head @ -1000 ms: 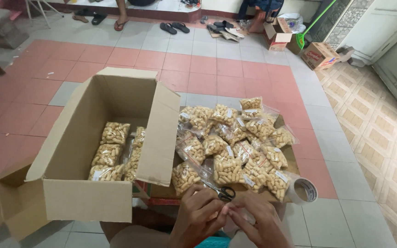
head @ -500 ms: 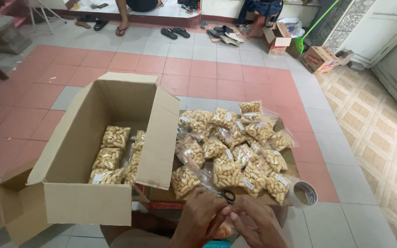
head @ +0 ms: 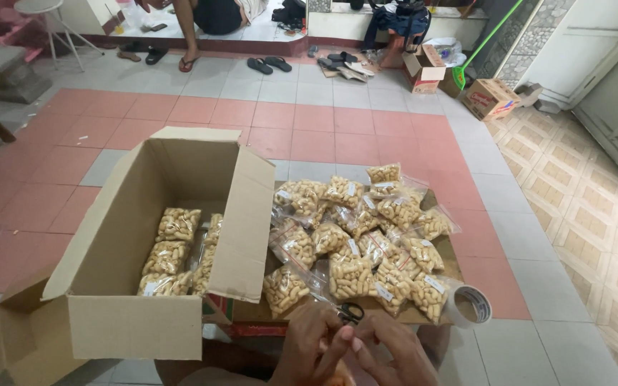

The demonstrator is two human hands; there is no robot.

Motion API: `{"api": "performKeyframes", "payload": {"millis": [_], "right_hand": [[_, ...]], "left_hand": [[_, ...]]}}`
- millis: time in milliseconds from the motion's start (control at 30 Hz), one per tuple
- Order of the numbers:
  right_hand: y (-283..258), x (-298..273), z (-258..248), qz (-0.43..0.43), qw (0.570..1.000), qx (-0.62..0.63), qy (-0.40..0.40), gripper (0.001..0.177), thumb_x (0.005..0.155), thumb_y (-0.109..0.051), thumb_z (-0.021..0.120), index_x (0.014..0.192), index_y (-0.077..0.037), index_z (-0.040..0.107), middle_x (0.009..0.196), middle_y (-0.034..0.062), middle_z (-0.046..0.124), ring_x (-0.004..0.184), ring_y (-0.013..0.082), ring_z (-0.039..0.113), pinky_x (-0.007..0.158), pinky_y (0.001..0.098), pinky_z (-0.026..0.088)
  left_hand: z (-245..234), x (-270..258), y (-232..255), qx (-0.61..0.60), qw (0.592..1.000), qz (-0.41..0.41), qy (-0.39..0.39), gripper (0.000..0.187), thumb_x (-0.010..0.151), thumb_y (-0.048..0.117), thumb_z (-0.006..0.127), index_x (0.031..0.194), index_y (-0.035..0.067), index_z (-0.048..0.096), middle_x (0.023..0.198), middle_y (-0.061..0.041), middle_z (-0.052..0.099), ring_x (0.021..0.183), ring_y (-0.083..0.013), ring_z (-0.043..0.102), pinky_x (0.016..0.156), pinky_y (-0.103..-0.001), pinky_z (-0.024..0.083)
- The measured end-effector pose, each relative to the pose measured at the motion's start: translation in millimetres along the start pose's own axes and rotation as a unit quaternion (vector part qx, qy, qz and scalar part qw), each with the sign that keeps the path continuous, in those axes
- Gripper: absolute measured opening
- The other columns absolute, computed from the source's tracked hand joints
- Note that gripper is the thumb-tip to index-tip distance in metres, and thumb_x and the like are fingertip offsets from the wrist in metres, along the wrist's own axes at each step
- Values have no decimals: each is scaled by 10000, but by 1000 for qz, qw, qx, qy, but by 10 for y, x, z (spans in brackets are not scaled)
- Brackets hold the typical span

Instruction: Packing small plastic bags of snacks into a cardboard box, including trimming excess plastic with scissors.

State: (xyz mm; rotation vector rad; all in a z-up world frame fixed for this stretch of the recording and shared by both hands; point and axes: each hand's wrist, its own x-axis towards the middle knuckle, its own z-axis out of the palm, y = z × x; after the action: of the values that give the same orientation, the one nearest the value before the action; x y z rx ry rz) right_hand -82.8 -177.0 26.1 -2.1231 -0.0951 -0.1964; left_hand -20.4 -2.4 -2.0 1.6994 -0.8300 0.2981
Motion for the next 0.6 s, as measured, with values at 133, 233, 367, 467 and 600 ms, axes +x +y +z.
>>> {"api": "performKeyframes", "payload": {"millis": [133,233,367,467,600], "right_hand": [[-60,-33,54,-129,986,17,102,173,976,-155,704,1061,-111,560,846,33,660,710,147,588,690,293,465],[82,40,16,14,1000,1,-25,353,991,-332,742,767,-165,526,727,-37,530,692,112,495,688,287,404],[545,31,119,99,995,3,-19,258,986,-388,690,910,-150,626,834,-9,627,809,119,597,779,276,452],[636,94,139,65,997,-10,-48,250,1004,-393,638,940,-152,636,847,-8,626,814,121,603,766,287,466],[468,179,128,-64,998,12,-24,233,1029,-253,602,828,-137,583,735,2,566,649,131,558,639,299,455]], "left_hand": [[-44,52,-16,-1,995,-61,-79,344,1124,334,455,883,114,565,750,-69,562,696,-257,554,661,-407,381],[-25,47,-85,-41,993,-39,-100,376,1140,294,431,831,89,490,732,-114,526,654,-305,526,629,-443,347],[-38,71,-37,27,995,6,-97,336,1160,258,421,911,82,561,806,-87,558,669,-269,488,676,-410,367],[12,66,-71,96,994,37,-44,339,1154,267,449,921,76,605,812,-80,549,705,-260,511,661,-398,371],[129,59,-16,135,987,49,77,349,1133,265,432,861,95,569,796,-79,561,751,-266,511,696,-416,374]]}}
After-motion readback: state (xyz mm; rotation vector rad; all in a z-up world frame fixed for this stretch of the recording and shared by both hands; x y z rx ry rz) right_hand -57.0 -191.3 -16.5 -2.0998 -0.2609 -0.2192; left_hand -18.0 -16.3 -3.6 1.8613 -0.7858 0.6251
